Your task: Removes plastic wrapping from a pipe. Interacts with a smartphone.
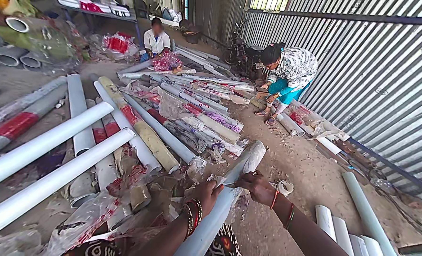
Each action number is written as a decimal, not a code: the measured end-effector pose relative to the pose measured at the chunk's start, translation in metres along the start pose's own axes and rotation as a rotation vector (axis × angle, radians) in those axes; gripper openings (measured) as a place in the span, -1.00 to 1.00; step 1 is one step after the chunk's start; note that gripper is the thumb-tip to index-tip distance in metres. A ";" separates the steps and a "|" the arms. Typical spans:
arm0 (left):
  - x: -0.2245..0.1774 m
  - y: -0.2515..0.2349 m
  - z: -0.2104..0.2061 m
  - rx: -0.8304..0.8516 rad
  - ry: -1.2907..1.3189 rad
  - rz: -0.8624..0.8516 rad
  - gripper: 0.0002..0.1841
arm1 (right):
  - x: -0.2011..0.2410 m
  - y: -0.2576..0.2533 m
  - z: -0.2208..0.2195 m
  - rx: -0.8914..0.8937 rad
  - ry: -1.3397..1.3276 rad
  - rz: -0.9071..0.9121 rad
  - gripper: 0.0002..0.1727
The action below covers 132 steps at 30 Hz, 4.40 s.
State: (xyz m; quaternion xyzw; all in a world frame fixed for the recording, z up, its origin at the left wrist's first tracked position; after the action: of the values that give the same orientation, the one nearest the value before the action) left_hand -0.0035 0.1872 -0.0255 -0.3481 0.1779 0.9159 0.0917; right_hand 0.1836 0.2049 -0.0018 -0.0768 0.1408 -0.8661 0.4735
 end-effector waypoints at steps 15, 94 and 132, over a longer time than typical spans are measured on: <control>0.011 -0.002 -0.003 -0.045 0.196 0.003 -0.44 | -0.014 0.012 0.010 0.060 -0.550 -0.234 -0.68; 0.000 0.001 -0.006 -0.047 0.162 -0.038 -0.44 | 0.020 0.015 -0.006 0.192 0.061 -0.918 -0.47; 0.005 0.006 -0.002 -0.038 0.206 -0.019 -0.44 | -0.018 0.020 0.001 0.160 -0.456 -0.884 -0.59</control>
State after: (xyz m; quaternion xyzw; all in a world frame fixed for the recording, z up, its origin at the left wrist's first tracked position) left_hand -0.0075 0.1811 -0.0291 -0.4436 0.1658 0.8776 0.0750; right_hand 0.2096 0.2099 -0.0076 -0.2798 -0.0788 -0.9531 0.0845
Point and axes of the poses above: each hand's wrist, its own y-axis away from the middle knuckle, its own z-axis out of the back of the hand, x = y × z, the point moved 6 cm from there along -y, towards the middle knuckle, and after that the axes turned 1 degree about x, right-handed, at the moved point
